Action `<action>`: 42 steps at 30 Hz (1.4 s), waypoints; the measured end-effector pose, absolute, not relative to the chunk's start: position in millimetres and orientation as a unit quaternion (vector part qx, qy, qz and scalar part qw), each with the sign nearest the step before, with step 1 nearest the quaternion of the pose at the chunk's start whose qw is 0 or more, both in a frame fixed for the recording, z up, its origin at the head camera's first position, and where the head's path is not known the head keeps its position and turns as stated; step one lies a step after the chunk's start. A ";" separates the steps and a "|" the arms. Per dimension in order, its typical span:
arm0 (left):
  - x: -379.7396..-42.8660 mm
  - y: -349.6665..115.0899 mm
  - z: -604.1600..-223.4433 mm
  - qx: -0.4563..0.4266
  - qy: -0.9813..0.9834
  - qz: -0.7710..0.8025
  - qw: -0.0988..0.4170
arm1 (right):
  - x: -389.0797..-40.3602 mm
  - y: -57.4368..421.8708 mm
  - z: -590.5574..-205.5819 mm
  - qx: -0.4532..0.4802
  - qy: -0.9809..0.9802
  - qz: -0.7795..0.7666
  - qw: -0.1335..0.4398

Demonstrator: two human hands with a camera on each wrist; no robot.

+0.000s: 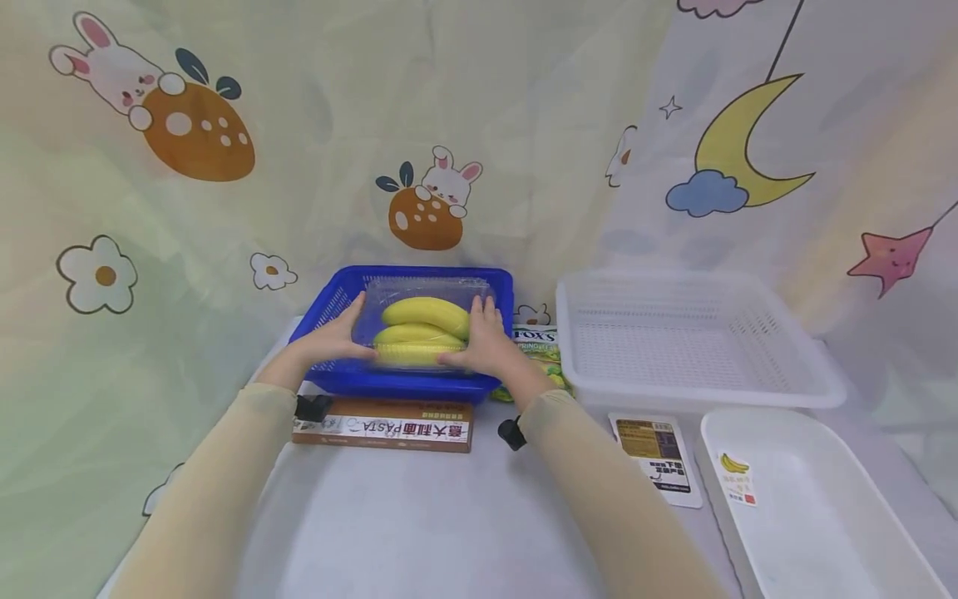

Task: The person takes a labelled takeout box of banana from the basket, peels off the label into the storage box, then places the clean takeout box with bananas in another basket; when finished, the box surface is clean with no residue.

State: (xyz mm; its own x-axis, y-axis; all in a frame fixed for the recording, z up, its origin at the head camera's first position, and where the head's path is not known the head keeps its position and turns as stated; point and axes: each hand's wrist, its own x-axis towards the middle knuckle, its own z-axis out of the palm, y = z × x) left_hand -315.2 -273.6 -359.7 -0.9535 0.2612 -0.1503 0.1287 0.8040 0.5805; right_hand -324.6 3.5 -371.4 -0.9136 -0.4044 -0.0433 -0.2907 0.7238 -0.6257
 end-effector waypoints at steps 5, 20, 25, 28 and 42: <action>-318.8 -276.1 -366.0 0.089 0.940 0.306 0.122 | -328.1 -1.7 -368.7 -0.183 0.930 -0.298 0.113; -319.4 -284.4 -371.6 0.070 0.944 0.293 0.134 | -332.2 -17.7 -367.9 -0.163 0.929 -0.279 0.178; -320.1 -280.8 -374.4 0.067 0.944 0.294 0.135 | -335.2 -17.8 -369.8 -0.145 0.931 -0.278 0.188; -319.8 -278.0 -373.3 0.065 0.944 0.293 0.135 | -336.0 -17.8 -370.5 -0.139 0.932 -0.275 0.193; -322.0 -276.7 -384.6 0.067 0.947 0.282 0.138 | -333.3 -18.3 -377.2 -0.129 0.930 -0.276 0.204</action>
